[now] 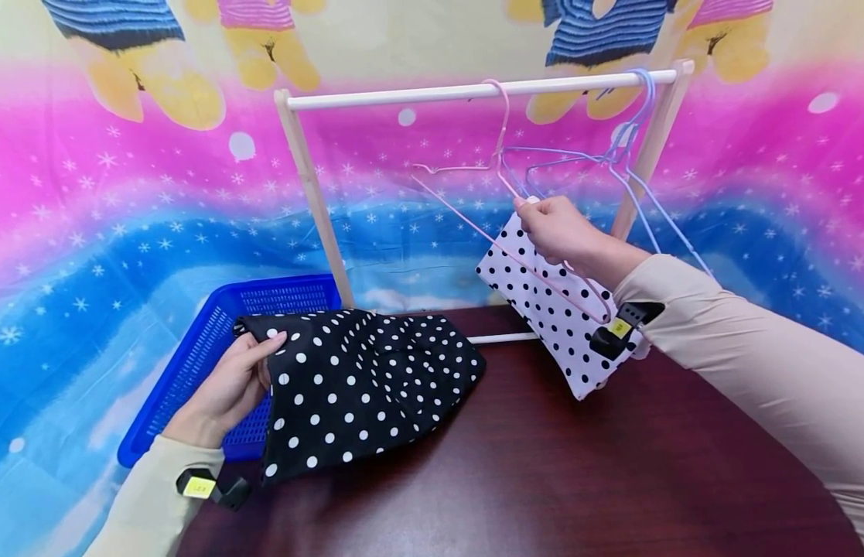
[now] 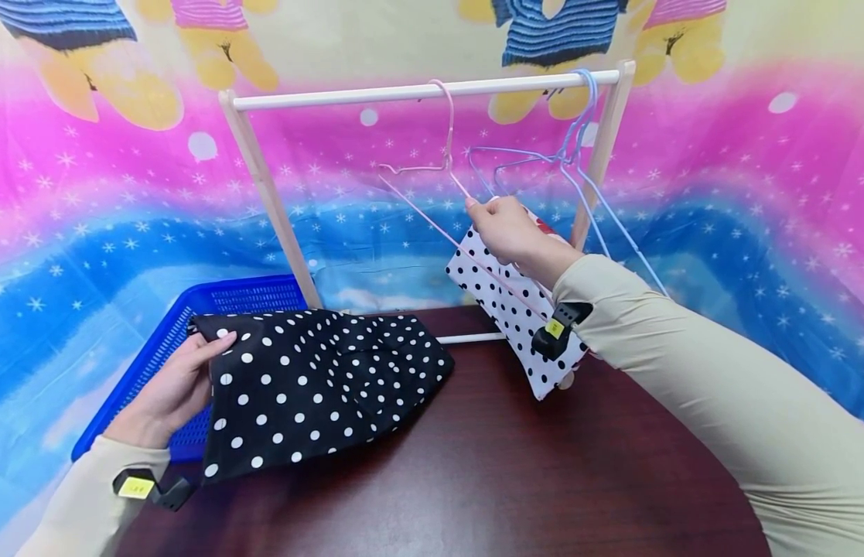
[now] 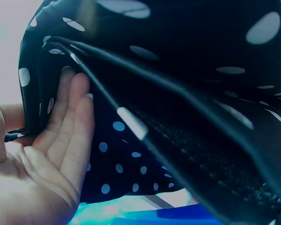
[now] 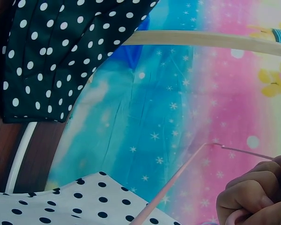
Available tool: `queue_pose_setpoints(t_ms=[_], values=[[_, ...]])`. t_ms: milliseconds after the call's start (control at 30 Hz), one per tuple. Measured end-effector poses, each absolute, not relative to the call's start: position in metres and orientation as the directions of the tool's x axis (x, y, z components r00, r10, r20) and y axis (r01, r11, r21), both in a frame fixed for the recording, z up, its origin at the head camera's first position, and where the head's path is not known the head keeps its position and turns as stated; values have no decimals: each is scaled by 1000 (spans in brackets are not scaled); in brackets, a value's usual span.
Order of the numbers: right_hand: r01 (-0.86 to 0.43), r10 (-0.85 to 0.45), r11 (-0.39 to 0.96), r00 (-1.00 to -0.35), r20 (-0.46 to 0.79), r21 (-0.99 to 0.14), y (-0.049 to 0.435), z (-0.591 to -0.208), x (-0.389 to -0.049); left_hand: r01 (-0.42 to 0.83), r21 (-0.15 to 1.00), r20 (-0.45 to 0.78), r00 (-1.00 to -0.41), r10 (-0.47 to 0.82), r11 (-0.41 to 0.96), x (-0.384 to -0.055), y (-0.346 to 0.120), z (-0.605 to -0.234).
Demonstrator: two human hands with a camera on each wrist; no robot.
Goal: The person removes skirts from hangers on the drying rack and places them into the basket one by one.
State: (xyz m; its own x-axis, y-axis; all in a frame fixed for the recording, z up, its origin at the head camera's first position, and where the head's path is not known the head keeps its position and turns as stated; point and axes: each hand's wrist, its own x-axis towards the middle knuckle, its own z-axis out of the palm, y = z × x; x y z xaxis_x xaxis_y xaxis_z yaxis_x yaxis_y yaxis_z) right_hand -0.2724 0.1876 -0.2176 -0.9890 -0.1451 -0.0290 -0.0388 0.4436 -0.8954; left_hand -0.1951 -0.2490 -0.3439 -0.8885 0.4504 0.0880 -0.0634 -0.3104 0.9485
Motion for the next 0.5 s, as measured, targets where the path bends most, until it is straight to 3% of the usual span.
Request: queue_pose_setpoints(t_ms=[233,500], values=[[-60,-139,484,-990,-9,-873,187,-218,-272,-60,958,68,-902,427,-280,-195,-245,-336],[-48,-168,412,-985,-24,-910,183,-219,-272,-26,968,73,-923,379,-249,-195,-236,-324]])
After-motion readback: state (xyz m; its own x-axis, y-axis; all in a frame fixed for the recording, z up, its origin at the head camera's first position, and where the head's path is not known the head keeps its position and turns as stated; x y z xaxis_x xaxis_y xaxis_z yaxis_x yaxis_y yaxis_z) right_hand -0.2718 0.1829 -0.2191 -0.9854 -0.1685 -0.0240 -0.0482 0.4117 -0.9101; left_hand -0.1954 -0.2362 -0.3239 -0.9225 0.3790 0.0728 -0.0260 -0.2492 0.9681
